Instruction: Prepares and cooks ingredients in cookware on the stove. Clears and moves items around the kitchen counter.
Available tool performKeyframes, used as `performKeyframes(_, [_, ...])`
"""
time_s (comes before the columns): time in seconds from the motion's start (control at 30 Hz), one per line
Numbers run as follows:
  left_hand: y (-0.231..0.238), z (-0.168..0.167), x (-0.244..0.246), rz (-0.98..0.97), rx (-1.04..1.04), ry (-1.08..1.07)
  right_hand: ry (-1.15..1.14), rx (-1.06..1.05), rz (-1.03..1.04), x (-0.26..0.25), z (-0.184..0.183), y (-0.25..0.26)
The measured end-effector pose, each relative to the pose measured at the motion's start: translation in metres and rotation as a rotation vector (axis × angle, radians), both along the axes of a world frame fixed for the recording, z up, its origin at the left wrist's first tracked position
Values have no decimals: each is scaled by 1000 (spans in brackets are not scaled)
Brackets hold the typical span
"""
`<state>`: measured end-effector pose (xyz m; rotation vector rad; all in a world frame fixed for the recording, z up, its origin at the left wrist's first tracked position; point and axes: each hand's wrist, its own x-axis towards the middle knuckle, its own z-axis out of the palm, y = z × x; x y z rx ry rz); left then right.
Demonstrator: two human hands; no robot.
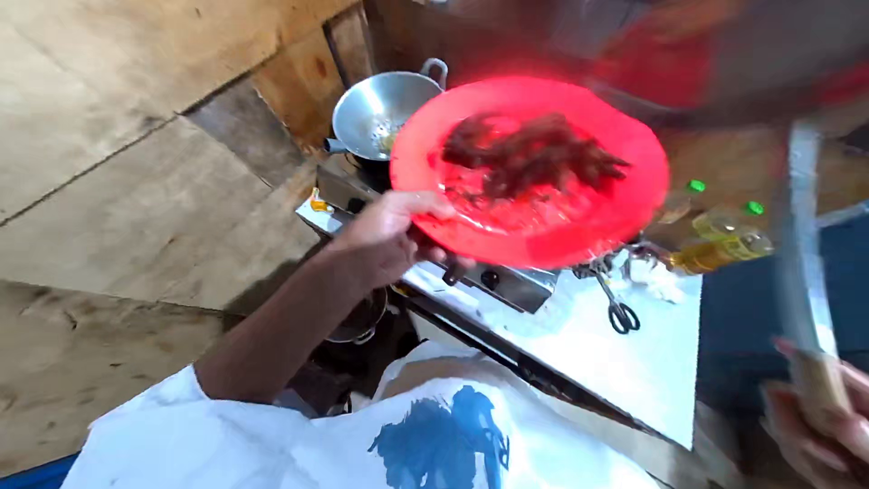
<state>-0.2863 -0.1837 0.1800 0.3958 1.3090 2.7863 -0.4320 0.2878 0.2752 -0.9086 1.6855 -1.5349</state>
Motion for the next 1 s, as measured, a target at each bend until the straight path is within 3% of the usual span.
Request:
performKeyframes(0.07, [3,78,18,532,-116,-506,130,88,8,-18,8,-75])
performKeyframes(0.13, [-19,109,14,807,-237,-727,396,144,-11,-41,8,-148])
performKeyframes(0.23, [-94,93,6,860,-382,-710,755,353,14,-69,18,-250])
performKeyframes(0.37, [-175,79,-20,907,-766,-762,760,377,103,-94,9,-367])
performKeyframes(0.47, [-221,73,-46,894,-908,-829,692,371,113,-101,7,-430])
performKeyframes(0.67, [-282,49,-80,828,-1168,-867,915,520,104,-102,2,-476])
performKeyframes(0.77, [-292,35,-92,819,-1302,-829,1033,600,92,-102,-1,-479])
performKeyframes(1.0, [-299,24,-115,844,-1367,-819,1176,834,41,-77,7,-486])
